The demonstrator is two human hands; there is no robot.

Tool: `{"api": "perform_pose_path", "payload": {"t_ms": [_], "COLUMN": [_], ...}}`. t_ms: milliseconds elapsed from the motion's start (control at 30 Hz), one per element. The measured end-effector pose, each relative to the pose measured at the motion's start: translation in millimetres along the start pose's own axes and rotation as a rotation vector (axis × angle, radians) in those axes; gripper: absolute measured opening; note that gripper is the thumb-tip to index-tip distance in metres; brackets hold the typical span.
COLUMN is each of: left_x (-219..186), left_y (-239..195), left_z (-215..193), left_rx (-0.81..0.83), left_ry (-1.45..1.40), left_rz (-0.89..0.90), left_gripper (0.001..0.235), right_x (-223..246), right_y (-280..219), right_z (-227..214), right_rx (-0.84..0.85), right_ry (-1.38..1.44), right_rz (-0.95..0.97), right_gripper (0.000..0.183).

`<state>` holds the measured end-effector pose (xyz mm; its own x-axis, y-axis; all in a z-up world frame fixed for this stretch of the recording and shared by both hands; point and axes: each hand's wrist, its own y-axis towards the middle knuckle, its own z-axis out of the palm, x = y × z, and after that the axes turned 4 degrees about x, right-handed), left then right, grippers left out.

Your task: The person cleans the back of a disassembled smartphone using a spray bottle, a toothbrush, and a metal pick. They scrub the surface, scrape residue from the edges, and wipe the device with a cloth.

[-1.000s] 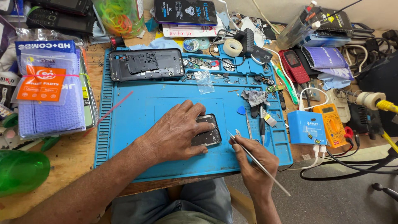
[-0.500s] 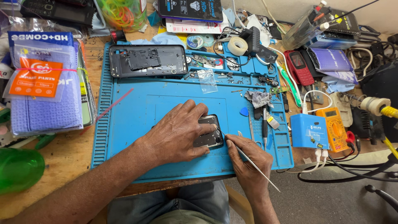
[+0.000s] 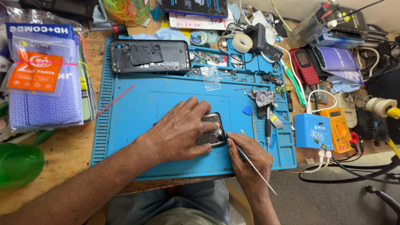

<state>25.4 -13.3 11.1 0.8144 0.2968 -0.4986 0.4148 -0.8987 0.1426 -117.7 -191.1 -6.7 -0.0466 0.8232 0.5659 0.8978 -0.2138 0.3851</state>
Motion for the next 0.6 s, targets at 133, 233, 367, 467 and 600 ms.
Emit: {"api": "perform_pose_path", "payload": {"t_ms": [133,233,367,467,600], "left_x": [-0.1,0.1,1.2,0.1,0.8], "left_y": [0.0,-1.3,-1.3,-2.4,-1.5], "left_z": [-0.9,-0.5,0.2,2.2,3.0], "left_rx": [-0.036,-0.058,-0.024,-0.047,-0.085], "left_ry": [-0.008,-0.01,-0.006,-0.008,0.008], "left_rz": [0.027,0.048,0.024,0.03,0.057], "left_gripper": [0.05,0.05,0.049,0.048,0.047], "right_x": [2.8,2.3,-1.3,-2.7,-3.3], "right_y": [-0.1,-1.2,-3.3,-6.5,-5.3], "right_z": [-0.3,0.6,2.1,2.5,3.7], "right_rx": [0.0,-0.013,-0.011,-0.009,-0.01], "right_ry": [-0.006,0.03,0.004,0.008,-0.007], "right_rz": [0.022,0.046,0.024,0.05,0.011], "right_gripper": [0.018,0.018,0.017,0.017,0.017]}}
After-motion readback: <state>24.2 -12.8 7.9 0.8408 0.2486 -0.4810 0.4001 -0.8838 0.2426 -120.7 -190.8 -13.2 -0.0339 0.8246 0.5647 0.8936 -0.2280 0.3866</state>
